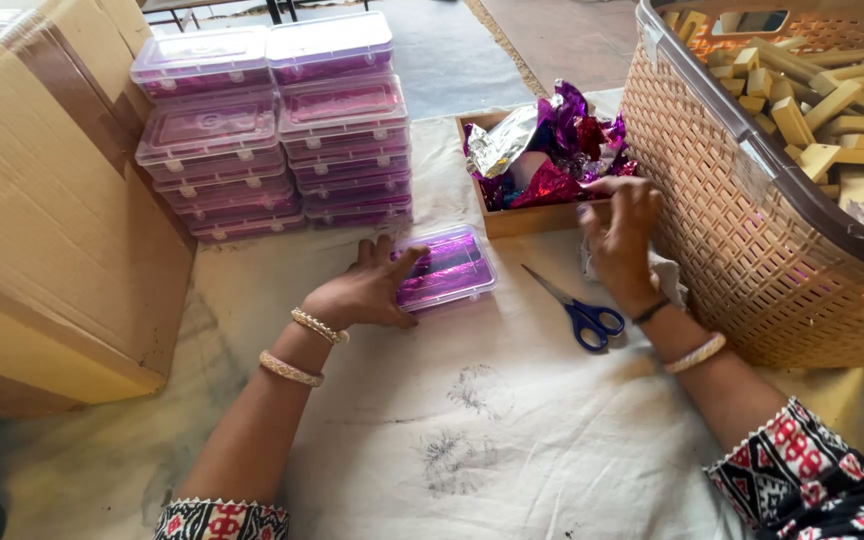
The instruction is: The person retrieves small wooden blocks from a basket and places them on a white cloth. They then unfold a sheet of shiny pink and silver foil, wrap a wooden block inside it, and use scissors to trim the excess foil.
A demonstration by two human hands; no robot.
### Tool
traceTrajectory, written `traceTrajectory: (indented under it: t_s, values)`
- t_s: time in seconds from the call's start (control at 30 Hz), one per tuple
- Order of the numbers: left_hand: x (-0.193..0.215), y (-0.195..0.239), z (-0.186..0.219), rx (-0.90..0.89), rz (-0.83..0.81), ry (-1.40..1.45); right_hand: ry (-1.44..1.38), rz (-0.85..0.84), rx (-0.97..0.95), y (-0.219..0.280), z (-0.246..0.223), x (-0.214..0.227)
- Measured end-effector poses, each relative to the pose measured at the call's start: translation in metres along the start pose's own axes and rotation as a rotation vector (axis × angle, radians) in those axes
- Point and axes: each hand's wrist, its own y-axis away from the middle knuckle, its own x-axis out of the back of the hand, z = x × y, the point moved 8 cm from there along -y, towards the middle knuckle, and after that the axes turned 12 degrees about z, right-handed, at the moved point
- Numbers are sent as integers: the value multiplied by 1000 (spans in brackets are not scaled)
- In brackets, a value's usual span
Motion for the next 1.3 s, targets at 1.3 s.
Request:
traceTrajectory:
  t_s: [1.3]
  values:
    - [216, 35, -68, -74, 966, -982, -1175, -716, -993, 99, -98, -74]
